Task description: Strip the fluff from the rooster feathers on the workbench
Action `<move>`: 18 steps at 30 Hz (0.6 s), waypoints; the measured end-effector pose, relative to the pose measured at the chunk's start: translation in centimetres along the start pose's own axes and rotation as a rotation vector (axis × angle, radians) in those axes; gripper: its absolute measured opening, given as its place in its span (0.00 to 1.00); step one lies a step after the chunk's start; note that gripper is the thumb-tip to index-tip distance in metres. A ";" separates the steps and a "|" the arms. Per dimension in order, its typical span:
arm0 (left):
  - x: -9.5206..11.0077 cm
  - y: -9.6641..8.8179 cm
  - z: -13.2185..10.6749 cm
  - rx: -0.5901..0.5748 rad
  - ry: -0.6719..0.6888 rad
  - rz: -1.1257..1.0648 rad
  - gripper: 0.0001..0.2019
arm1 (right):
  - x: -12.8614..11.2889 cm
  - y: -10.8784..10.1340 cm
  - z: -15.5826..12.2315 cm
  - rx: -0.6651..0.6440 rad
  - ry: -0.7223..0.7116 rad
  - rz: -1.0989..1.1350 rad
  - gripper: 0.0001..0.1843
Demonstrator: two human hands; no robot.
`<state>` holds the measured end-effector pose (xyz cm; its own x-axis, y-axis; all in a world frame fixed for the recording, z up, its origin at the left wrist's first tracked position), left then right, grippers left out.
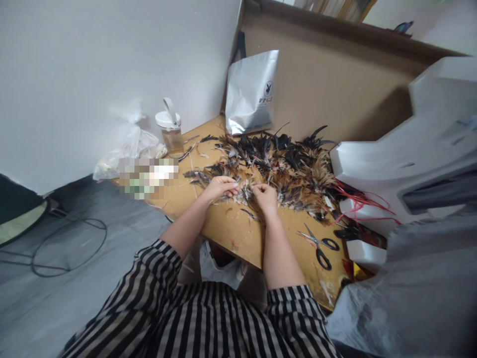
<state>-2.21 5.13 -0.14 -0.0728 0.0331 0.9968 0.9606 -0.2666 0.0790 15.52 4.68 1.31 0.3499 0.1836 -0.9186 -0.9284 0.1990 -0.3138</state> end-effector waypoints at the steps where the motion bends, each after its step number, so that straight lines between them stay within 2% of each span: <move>1: 0.0 0.0 0.0 0.004 0.004 -0.007 0.13 | 0.1 0.2 -0.1 -0.016 0.008 -0.033 0.18; 6: 0.7 0.8 -0.4 0.029 0.025 -0.067 0.12 | 0.7 0.5 -0.2 -0.099 -0.006 -0.157 0.13; 9: 1.2 2.0 -0.8 0.026 0.060 -0.110 0.12 | 0.6 0.2 0.0 -0.101 -0.019 -0.094 0.13; 11: 1.2 2.7 -0.9 0.048 0.066 -0.174 0.12 | 0.5 0.1 0.0 -0.074 0.014 0.030 0.14; 14: 0.6 3.4 -1.0 0.076 0.043 -0.289 0.12 | 0.3 0.2 -0.1 -0.033 0.142 0.279 0.16; 18: -0.1 3.3 -0.8 0.085 0.021 -0.356 0.11 | -0.3 0.9 -0.5 -0.022 0.315 0.667 0.16</move>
<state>0.76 3.44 0.03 -0.4116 0.0898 0.9069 0.8927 -0.1605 0.4210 14.55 4.32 1.15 -0.3398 -0.0271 -0.9401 -0.9346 0.1219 0.3342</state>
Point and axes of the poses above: each hand's wrist, its own z-axis towards the middle knuckle, its own y-axis out of the palm, x = y × z, the point moved 4 cm from there along z, towards the middle knuckle, and after that the axes turned 15 degrees about z, right-handed, at the moved point
